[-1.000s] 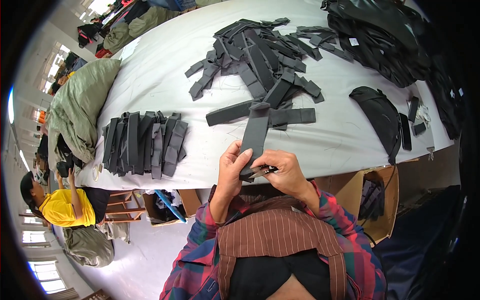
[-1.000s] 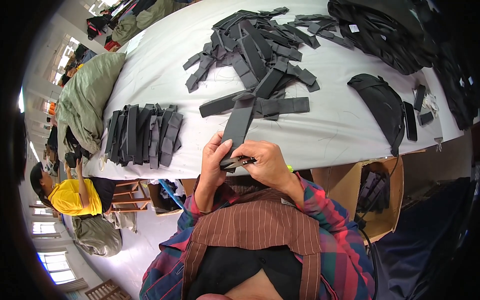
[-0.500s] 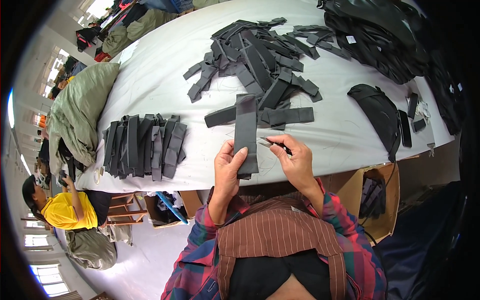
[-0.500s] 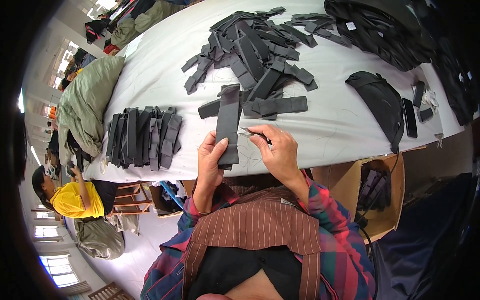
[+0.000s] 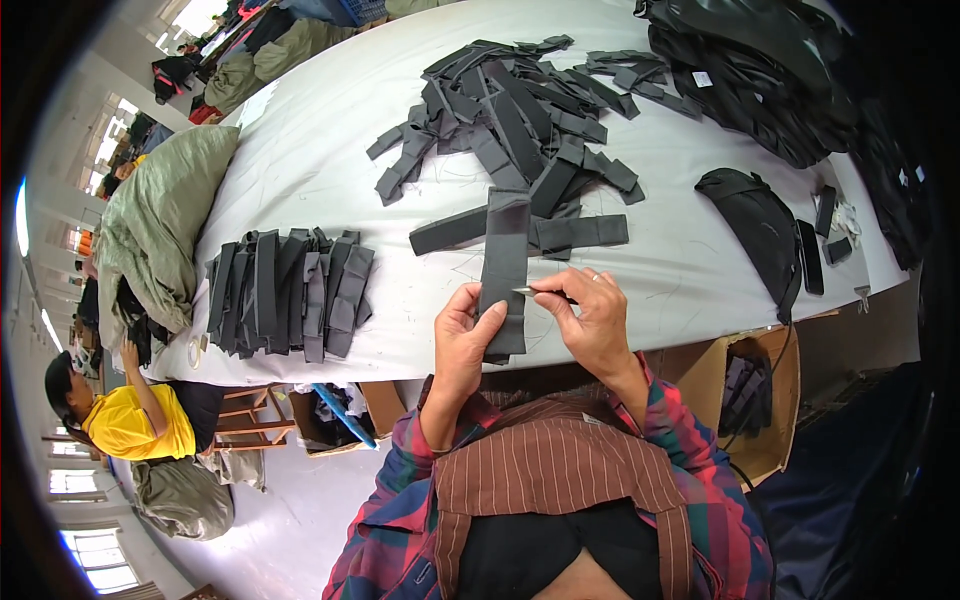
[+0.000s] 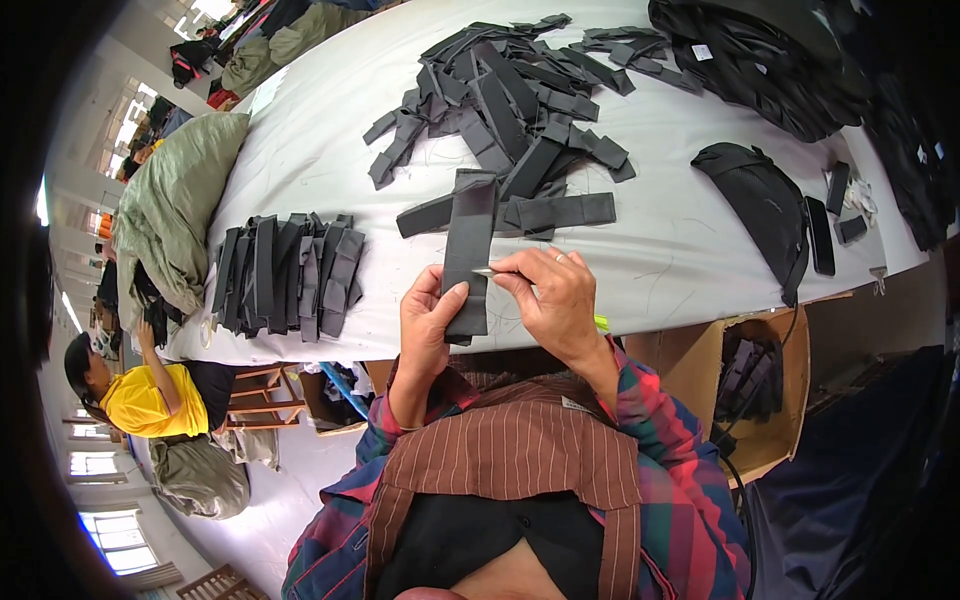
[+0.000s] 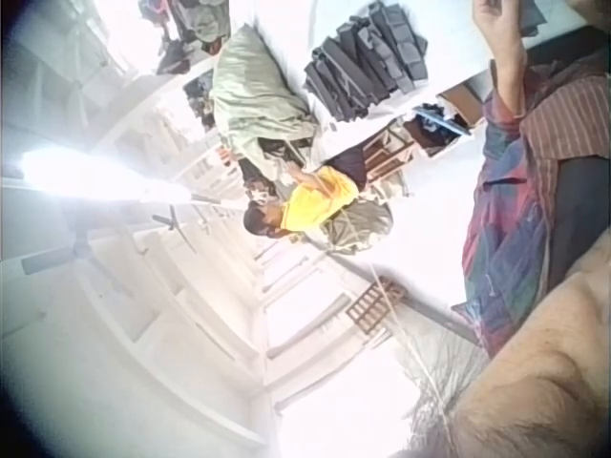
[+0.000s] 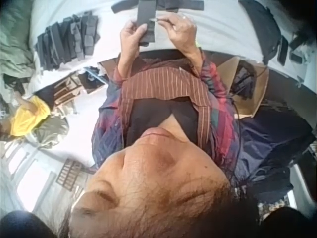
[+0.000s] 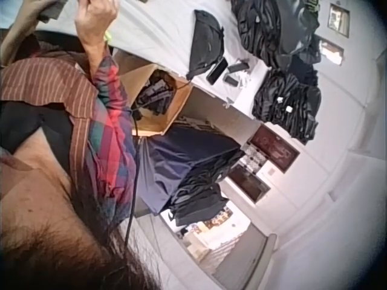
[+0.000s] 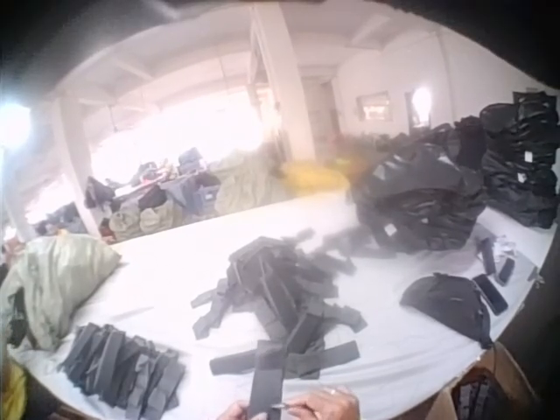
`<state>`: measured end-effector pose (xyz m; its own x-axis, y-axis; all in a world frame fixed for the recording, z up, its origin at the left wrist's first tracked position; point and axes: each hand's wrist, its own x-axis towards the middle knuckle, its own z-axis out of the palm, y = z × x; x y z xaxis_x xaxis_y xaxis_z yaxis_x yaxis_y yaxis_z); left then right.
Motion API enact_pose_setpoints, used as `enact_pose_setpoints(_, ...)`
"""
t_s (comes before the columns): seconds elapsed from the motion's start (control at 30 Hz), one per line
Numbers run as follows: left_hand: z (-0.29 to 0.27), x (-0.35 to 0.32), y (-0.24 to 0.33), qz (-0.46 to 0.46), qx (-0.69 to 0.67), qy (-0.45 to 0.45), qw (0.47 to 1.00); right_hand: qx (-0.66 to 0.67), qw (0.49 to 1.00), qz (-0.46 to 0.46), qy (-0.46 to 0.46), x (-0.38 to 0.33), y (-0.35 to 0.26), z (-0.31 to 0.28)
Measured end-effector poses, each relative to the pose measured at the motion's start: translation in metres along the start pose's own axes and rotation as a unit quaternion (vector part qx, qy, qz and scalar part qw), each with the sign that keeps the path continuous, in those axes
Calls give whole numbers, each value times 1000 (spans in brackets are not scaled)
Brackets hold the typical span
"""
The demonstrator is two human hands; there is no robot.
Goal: Trimming excess threads and inspecting black fabric components using small scissors.
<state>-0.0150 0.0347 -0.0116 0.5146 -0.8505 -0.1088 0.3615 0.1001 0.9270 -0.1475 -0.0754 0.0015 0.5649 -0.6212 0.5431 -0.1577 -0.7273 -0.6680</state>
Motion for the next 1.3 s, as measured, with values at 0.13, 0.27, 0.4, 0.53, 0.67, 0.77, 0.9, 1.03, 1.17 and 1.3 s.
enact_pose_setpoints(0.13,4,-2,-1,45,65,-2,997,57,998,26,-14,2,-1,5)
enact_pose_setpoints(0.27,4,-3,-2,27,85,-6,996,43,999,13,-18,2,-3,6)
enact_pose_setpoints(0.4,5,-4,-1,17,86,-12,996,19,1000,-15,0,1,-4,8)
enact_pose_setpoints(0.53,5,-4,-3,20,75,-13,997,-9,1000,-28,4,-1,-2,9)
enact_pose_setpoints(0.67,5,-5,-5,28,130,-5,991,-20,999,-34,-2,-1,-2,8)
enact_pose_setpoints(0.77,11,-7,-1,43,156,9,987,65,998,15,-11,-3,0,9)
enact_pose_setpoints(0.9,12,-4,-3,87,247,35,964,313,923,224,0,-7,14,12)
enact_pose_setpoints(1.03,18,-9,-4,146,362,37,920,351,909,224,-8,-3,8,15)
enact_pose_setpoints(1.17,21,-8,-12,247,448,-22,859,370,895,249,-11,-2,8,18)
enact_pose_setpoints(1.3,20,-6,-10,176,270,-37,946,409,876,254,-10,-5,15,16)
